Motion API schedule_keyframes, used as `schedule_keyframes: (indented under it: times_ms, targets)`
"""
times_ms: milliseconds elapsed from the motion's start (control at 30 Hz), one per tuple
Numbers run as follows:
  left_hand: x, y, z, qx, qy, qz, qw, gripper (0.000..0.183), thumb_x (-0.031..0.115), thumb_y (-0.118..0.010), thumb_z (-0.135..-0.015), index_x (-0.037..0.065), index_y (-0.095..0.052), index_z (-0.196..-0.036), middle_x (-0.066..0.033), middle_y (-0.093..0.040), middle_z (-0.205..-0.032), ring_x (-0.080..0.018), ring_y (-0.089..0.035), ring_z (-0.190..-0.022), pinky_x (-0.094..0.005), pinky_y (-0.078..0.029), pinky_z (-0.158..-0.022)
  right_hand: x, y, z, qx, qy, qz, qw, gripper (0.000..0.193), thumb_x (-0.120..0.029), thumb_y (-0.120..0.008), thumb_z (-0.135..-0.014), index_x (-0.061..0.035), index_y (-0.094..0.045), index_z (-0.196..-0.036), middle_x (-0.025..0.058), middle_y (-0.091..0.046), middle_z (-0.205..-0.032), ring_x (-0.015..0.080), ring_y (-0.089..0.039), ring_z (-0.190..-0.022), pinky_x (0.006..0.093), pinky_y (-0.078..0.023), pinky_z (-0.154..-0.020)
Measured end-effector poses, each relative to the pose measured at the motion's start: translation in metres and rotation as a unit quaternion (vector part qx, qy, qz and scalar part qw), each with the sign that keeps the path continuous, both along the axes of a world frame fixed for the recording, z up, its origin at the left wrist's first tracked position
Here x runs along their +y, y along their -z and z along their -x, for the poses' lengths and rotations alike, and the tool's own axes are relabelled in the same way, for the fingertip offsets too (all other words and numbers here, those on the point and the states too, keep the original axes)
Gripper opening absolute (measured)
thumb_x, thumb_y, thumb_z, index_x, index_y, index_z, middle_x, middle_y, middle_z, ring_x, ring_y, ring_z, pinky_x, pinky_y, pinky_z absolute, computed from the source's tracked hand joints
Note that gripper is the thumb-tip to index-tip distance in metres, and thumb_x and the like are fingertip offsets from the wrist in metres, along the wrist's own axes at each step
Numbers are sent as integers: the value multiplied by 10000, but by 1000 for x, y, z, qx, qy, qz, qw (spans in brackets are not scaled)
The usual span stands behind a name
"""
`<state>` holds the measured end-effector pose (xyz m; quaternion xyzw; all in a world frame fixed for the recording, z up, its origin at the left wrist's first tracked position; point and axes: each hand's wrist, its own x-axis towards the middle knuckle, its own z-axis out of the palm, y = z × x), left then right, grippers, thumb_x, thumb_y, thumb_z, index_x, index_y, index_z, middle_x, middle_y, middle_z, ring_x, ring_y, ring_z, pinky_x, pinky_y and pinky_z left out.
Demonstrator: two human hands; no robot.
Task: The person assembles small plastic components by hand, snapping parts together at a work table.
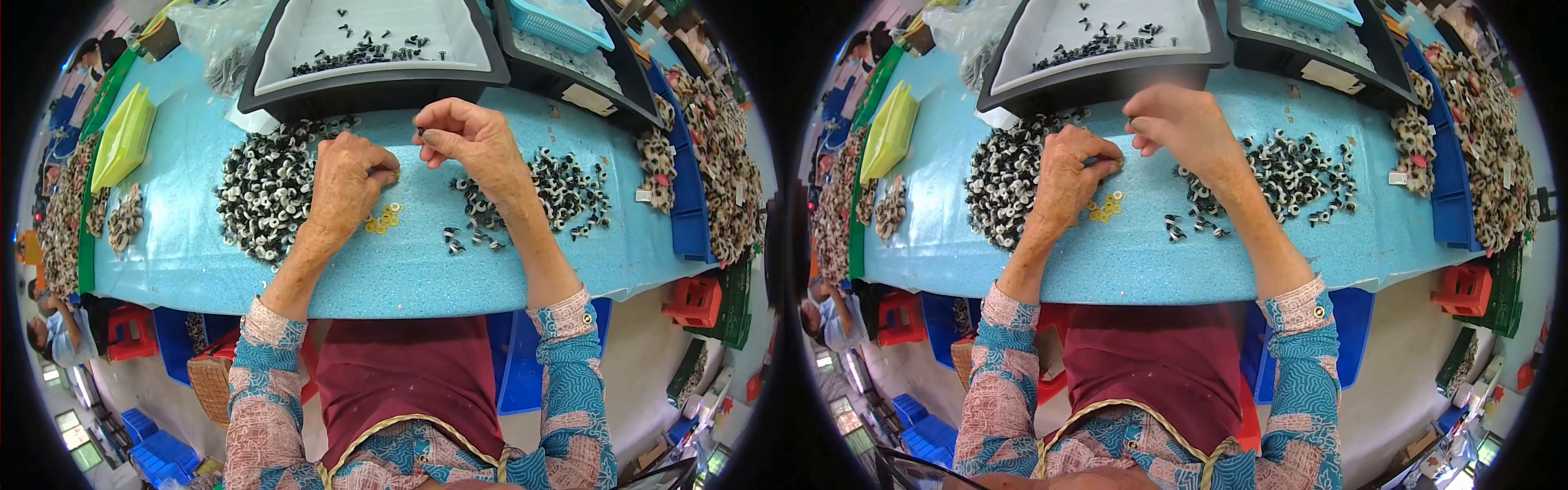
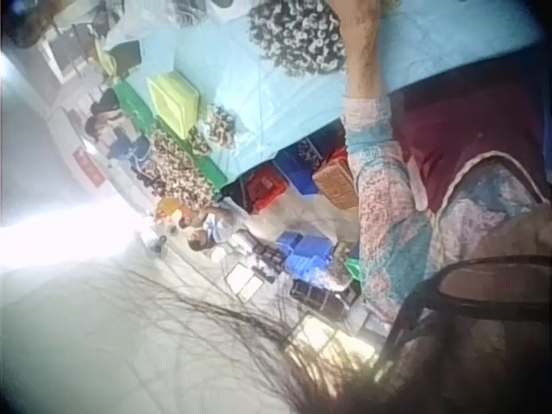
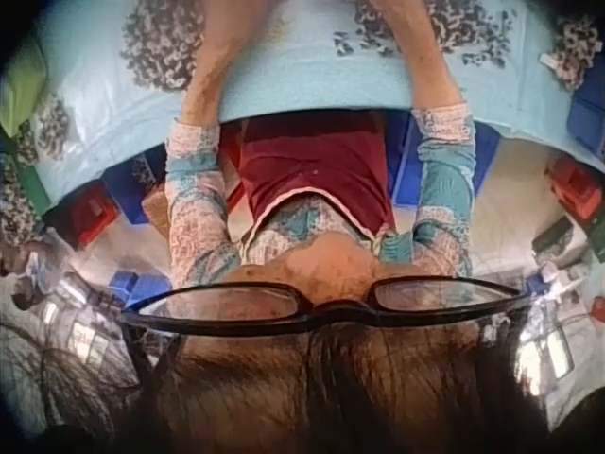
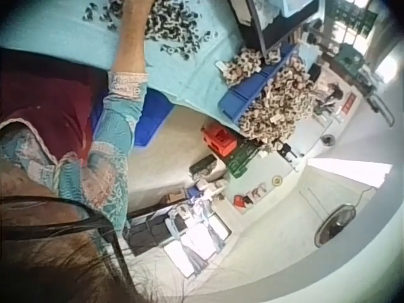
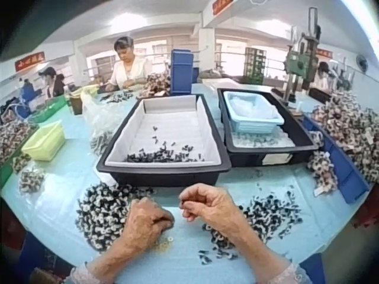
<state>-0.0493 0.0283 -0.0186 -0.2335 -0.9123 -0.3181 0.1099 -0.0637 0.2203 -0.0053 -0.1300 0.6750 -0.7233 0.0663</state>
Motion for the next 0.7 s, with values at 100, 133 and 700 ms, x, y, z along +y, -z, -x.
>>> schedule_keyframes:
  times_ms: [100, 133, 700]
  targets:
    - [3, 0, -2, 26, 0, -6, 1000, 44, 79, -700, -651, 102, -676, -680, -14, -625, -674, -203, -545, -723, -357, -371, -732, 1, 1, 0, 10, -9, 0, 1000, 148, -43, -612, -844, 7, -611, -983, 86, -651, -802, 108, -618, -674, 216, -517, -593]
    - [3, 0, -2, 26, 3, -4, 1000, 44, 79, -700, -651, 102, -676, -680, -14, -625, -674, -203, -545, -723, -357, -371, -732, 1, 1, -1, 3, -13, -7, 1000, 149, -34, -614, -838, 9, -613, -981, 84, -651, -803, 108, -618, -680, 218, -517, -599]
    - [7, -10, -8, -30, -37, -204, 978, 85, 18, -679, -695, 60, -639, -757, -30, -605, -725, -134, -565, -664, -274, -411, -615, 1, -2, -2, -19, -32, -7, 999, 111, -20, -602, -830, 19, -620, -932, 84, -657, -782, 97, -614, -659, 214, -514, -573]
